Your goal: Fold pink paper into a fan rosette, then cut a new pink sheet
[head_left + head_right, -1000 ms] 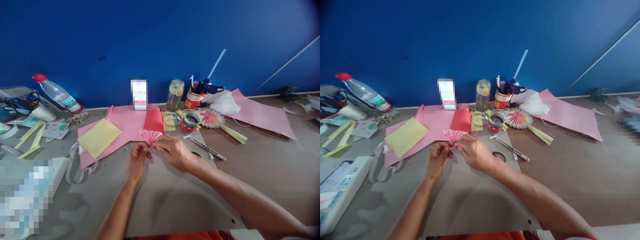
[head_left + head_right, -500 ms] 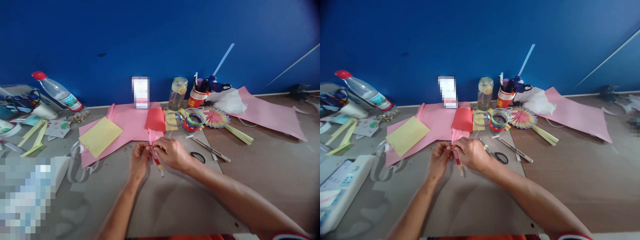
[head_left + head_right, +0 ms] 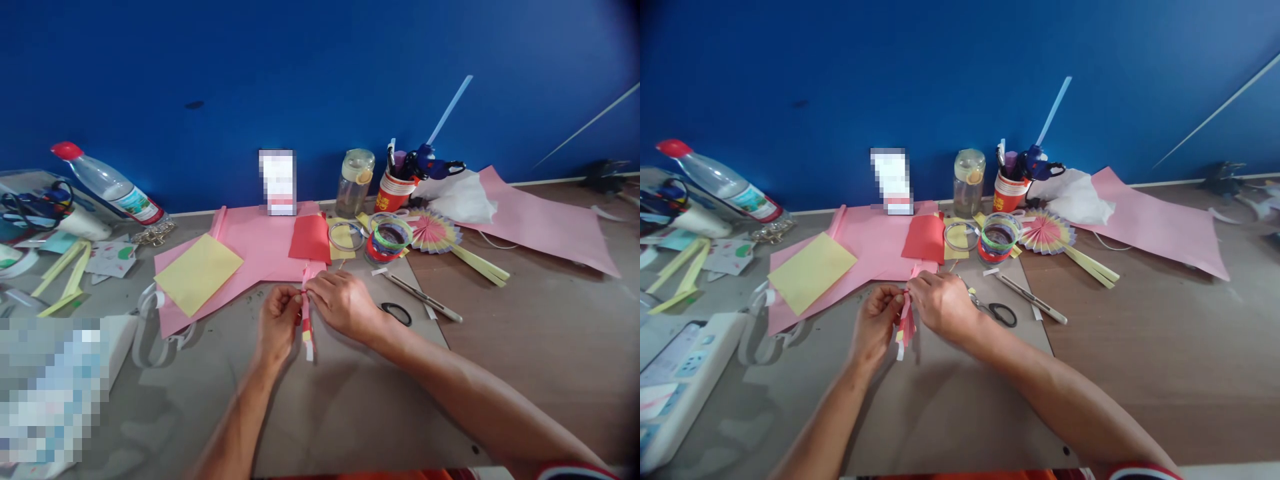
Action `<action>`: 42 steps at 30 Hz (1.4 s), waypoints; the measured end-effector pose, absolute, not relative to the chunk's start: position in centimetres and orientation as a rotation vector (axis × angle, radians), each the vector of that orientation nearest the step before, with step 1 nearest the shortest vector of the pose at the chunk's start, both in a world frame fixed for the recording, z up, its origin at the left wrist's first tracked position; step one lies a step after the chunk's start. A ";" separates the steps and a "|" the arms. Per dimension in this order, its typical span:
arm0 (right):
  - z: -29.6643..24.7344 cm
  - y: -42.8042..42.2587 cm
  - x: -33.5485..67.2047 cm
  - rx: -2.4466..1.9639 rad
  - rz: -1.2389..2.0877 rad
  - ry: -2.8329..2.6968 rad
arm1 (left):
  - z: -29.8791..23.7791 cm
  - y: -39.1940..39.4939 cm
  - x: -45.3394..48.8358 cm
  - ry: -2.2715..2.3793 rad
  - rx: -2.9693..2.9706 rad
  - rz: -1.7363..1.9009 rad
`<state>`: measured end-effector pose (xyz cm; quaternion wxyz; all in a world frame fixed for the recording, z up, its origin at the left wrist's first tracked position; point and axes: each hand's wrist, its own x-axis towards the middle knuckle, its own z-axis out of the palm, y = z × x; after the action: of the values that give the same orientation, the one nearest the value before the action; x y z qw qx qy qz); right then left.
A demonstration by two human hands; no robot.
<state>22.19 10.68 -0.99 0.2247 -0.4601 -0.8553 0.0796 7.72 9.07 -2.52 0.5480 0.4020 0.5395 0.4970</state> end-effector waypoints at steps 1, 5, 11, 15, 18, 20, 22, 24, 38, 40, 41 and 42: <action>-1.1 10.7 22.2 -1.262 0.196 -2.373 | -2.5 9.1 7.7 1.268 0.940 1.177; -1.5 10.8 22.1 -1.249 0.114 -2.368 | -2.5 9.2 7.6 1.242 0.887 1.191; -0.9 11.0 22.6 -1.156 0.185 -2.367 | -2.5 9.0 7.7 1.246 0.900 1.175; -0.7 11.1 22.8 -1.148 0.171 -2.389 | -2.8 8.9 7.6 1.263 0.985 1.165; -0.9 11.1 22.7 -1.137 0.140 -2.399 | -3.1 8.8 7.3 1.257 1.052 1.183; -1.0 11.0 22.5 -1.141 0.117 -2.397 | -3.3 8.8 7.2 1.250 1.075 1.194; -1.1 11.0 22.4 -1.151 0.097 -2.397 | -3.5 8.8 7.2 1.244 1.079 1.193; -1.2 10.9 22.3 -1.158 0.082 -2.399 | -3.6 8.8 7.1 1.245 1.077 1.192; 1.8 11.0 25.5 -1.299 0.584 -2.064 | -3.2 9.1 7.1 1.375 1.139 1.284; 2.2 10.3 27.0 -1.379 0.642 -2.197 | -3.5 9.0 7.0 1.347 1.145 1.297; 2.2 9.8 27.7 -1.429 0.663 -2.267 | -3.6 8.9 7.0 1.335 1.149 1.297; 2.0 9.1 28.3 -1.498 0.663 -2.323 | -3.6 8.9 7.0 1.331 1.158 1.293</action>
<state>28.29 9.14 2.00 0.1491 -0.5210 -0.8081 0.2308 6.95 8.89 -3.63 0.4595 0.4703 0.5404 0.5250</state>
